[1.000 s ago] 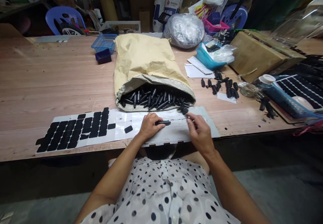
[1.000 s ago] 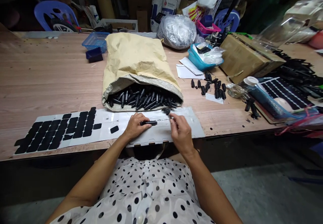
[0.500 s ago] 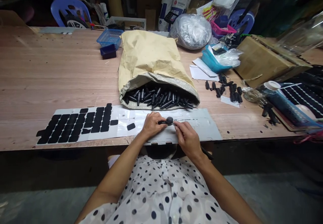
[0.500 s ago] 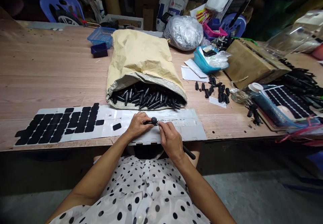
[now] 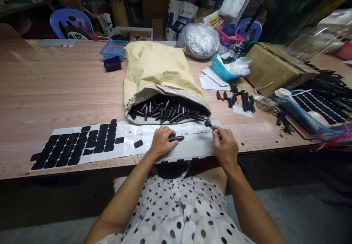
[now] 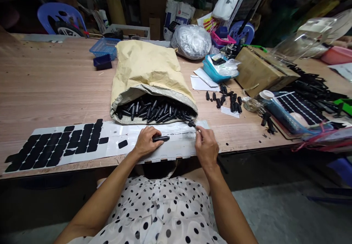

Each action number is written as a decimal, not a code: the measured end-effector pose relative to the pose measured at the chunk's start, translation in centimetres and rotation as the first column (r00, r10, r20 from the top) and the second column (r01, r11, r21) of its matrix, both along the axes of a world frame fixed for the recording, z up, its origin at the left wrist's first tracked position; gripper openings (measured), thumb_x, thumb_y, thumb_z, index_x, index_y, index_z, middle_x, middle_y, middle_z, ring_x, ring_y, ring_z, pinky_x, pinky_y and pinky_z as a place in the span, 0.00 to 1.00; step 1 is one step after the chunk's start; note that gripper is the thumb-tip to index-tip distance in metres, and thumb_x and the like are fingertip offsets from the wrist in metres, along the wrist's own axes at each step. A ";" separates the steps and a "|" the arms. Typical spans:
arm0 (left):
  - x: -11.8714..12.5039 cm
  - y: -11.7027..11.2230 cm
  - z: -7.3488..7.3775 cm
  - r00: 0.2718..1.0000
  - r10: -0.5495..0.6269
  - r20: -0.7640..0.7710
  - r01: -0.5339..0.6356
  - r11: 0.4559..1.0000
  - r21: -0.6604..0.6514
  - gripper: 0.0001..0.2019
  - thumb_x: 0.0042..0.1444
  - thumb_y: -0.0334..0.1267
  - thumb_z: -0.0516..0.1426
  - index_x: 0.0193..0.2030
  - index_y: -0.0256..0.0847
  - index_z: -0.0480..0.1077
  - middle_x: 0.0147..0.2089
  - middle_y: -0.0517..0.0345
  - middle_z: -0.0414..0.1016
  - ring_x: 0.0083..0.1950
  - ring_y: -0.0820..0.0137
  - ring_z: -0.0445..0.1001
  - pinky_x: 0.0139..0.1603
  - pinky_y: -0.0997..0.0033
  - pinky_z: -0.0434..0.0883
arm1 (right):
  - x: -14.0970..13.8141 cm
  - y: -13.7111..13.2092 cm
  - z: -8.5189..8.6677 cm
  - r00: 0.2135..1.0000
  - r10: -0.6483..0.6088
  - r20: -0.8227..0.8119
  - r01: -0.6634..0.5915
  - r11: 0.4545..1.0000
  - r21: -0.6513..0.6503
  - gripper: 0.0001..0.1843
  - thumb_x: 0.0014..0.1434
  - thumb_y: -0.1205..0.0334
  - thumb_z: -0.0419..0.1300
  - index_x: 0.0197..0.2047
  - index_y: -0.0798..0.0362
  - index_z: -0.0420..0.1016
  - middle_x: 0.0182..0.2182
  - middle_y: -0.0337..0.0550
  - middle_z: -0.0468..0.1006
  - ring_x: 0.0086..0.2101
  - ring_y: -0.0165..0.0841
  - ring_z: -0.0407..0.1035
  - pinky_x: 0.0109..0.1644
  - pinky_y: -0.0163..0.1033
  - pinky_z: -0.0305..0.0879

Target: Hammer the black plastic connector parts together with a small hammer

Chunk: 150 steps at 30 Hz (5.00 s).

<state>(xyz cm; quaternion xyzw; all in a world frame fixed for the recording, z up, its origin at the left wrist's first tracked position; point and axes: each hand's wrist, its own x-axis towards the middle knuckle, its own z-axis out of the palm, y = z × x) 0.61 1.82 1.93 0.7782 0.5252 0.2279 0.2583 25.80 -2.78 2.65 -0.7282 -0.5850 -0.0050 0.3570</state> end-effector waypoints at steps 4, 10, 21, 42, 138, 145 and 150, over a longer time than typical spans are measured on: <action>-0.1 0.0 -0.4 0.999 -0.037 -0.016 0.038 0.999 0.035 0.08 0.55 0.40 0.66 0.42 0.45 0.80 0.40 0.56 0.77 0.46 0.59 0.71 0.51 0.58 0.67 | 4.2 1.9 -1.0 0.964 -0.240 0.118 0.250 0.965 -0.082 0.16 0.64 0.64 0.54 0.48 0.53 0.82 0.36 0.50 0.74 0.39 0.41 0.66 0.40 0.43 0.58; -0.5 0.2 -0.4 0.996 -0.085 -0.011 0.086 0.995 0.046 0.06 0.57 0.38 0.64 0.41 0.46 0.81 0.41 0.55 0.77 0.46 0.60 0.71 0.52 0.57 0.68 | 5.3 3.0 -3.0 0.928 -0.327 0.178 0.343 0.937 -0.067 0.16 0.61 0.66 0.56 0.48 0.53 0.82 0.36 0.50 0.72 0.38 0.40 0.62 0.38 0.42 0.48; -1.9 -6.3 1.5 0.882 -0.467 -0.064 0.466 0.884 -0.018 0.07 0.52 0.32 0.65 0.38 0.47 0.79 0.66 0.51 0.72 0.66 0.51 0.67 0.68 0.47 0.66 | 4.9 2.6 -2.9 0.925 -0.333 0.182 0.353 0.931 -0.094 0.17 0.63 0.65 0.55 0.50 0.54 0.82 0.39 0.54 0.73 0.39 0.43 0.62 0.38 0.43 0.48; -2.8 8.0 3.1 0.826 0.541 -0.161 -0.547 0.837 0.006 0.08 0.54 0.43 0.62 0.27 0.45 0.74 0.35 0.52 0.82 0.40 0.57 0.79 0.40 0.64 0.71 | 4.3 2.8 -3.1 0.922 -0.331 0.200 0.353 0.931 -0.090 0.17 0.63 0.65 0.55 0.50 0.53 0.81 0.38 0.52 0.73 0.41 0.44 0.63 0.39 0.43 0.50; -0.6 -1.5 0.2 0.883 0.201 0.424 -0.158 0.978 -0.134 0.32 0.72 0.56 0.42 0.17 0.45 0.59 0.21 0.58 0.67 0.29 0.67 0.69 0.43 0.63 0.73 | 6.6 3.5 -3.4 0.912 -0.336 0.235 0.336 0.941 0.041 0.19 0.60 0.63 0.55 0.48 0.54 0.84 0.31 0.51 0.70 0.31 0.40 0.61 0.33 0.42 0.48; -3.3 -7.8 -0.1 0.978 -0.206 0.033 0.203 0.977 0.071 0.13 0.59 0.48 0.66 0.29 0.44 0.78 0.57 0.49 0.78 0.57 0.55 0.72 0.60 0.52 0.69 | 6.0 3.2 -1.9 0.922 -0.335 0.192 0.353 0.934 -0.065 0.21 0.63 0.60 0.53 0.49 0.57 0.84 0.30 0.50 0.68 0.30 0.37 0.55 0.34 0.44 0.45; -3.8 -10.9 -1.4 0.971 -0.204 -0.125 0.222 0.963 0.151 0.11 0.55 0.47 0.69 0.41 0.46 0.81 0.66 0.45 0.73 0.64 0.48 0.68 0.63 0.45 0.67 | 5.8 3.2 -1.2 0.925 -0.329 0.189 0.356 0.924 -0.137 0.22 0.62 0.60 0.54 0.51 0.60 0.83 0.30 0.48 0.66 0.30 0.37 0.53 0.34 0.45 0.45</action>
